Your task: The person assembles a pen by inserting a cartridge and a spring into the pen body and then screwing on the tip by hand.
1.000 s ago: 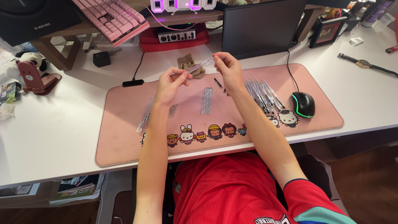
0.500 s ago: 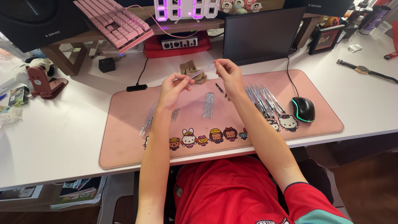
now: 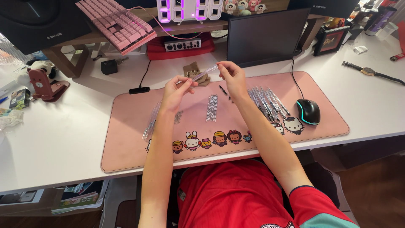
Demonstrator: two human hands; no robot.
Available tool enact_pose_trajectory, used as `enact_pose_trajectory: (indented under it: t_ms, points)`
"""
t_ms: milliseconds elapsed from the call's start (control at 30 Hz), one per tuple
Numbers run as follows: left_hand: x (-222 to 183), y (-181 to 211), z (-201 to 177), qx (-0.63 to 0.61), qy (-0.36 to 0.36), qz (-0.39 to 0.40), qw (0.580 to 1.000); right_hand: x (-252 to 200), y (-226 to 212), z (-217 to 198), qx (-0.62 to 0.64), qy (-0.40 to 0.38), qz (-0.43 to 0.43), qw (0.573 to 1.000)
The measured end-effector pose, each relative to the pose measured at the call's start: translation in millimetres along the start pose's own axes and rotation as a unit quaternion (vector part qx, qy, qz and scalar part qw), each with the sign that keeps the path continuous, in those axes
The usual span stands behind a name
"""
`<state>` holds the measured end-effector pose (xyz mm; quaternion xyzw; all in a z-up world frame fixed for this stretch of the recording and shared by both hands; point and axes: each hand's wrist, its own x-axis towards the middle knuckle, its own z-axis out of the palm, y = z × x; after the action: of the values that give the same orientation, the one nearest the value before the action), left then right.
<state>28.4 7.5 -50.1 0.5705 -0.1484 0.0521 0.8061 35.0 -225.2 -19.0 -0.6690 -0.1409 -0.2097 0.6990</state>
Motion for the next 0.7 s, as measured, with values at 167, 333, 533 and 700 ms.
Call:
enact_pose_trajectory:
  t_ms: [167, 333, 533, 700]
  points:
    - [-2, 4, 3, -0.001, 0.003, -0.002, 1.0, -1, -2, 1, -0.009, 0.0, -0.003, 1.0]
    - [-2, 3, 4, -0.005, 0.0, -0.001, 1.0, -4, -13, 4, -0.027, -0.004, -0.006, 1.0]
    - [-5, 6, 6, 0.001, -0.005, -0.01, 1.0, -6, -10, 3, -0.033, -0.005, -0.005, 0.999]
    - [-5, 6, 5, 0.014, -0.019, -0.027, 0.999, -5, -5, 2, -0.035, -0.006, -0.003, 0.999]
